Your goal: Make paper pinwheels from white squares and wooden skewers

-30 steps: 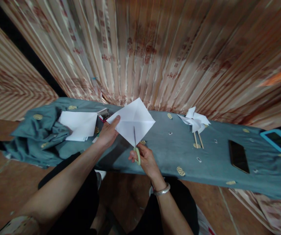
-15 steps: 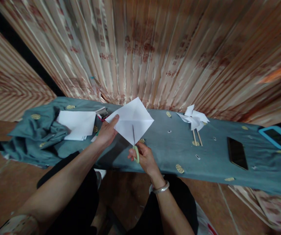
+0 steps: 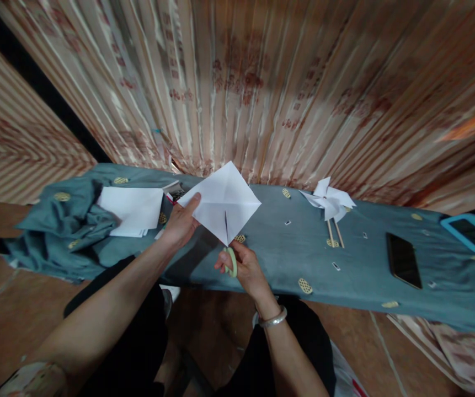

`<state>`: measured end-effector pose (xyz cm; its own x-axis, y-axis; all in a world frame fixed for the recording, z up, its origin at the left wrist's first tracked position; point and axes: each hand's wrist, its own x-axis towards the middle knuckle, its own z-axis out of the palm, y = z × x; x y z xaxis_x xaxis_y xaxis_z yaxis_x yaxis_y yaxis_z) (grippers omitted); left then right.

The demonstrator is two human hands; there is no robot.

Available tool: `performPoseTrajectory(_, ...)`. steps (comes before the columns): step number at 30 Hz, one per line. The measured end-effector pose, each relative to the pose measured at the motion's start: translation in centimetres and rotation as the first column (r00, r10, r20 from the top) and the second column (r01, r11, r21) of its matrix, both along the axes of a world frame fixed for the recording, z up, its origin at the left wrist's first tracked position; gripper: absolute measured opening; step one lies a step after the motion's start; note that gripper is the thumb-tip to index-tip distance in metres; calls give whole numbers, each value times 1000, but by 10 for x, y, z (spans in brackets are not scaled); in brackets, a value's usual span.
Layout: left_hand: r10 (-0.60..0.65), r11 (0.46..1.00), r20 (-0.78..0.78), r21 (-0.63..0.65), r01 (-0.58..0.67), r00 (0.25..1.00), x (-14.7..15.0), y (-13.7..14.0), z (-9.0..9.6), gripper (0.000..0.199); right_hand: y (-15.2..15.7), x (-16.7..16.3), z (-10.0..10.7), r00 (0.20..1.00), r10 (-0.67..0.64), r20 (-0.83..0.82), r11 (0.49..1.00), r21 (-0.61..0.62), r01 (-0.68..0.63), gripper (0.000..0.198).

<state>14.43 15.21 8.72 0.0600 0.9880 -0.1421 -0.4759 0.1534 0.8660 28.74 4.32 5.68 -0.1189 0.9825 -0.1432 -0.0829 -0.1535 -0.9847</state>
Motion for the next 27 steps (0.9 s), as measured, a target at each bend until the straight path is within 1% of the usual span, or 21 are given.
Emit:
performPoseTrajectory(7, -46, 998, 4, 53, 45, 999, 1, -2, -2, 47, 1, -2, 2, 999, -26, 38, 1000, 8, 25, 45)
performPoseTrajectory(12, -46, 998, -10, 42, 46, 999, 1, -3, -3, 48, 1, -2, 0, 998, -50, 27, 999, 6, 50, 43)
performPoseTrajectory(20, -34, 999, 4, 37, 33, 999, 2, -3, -1, 45, 3, -5, 5, 997, -79, -1, 996, -42, 78, 49)
performPoseTrajectory(27, -33, 998, -7, 45, 33, 999, 2, -2, -4, 44, 4, -7, 1, 996, -85, 2, 995, -59, 85, 51)
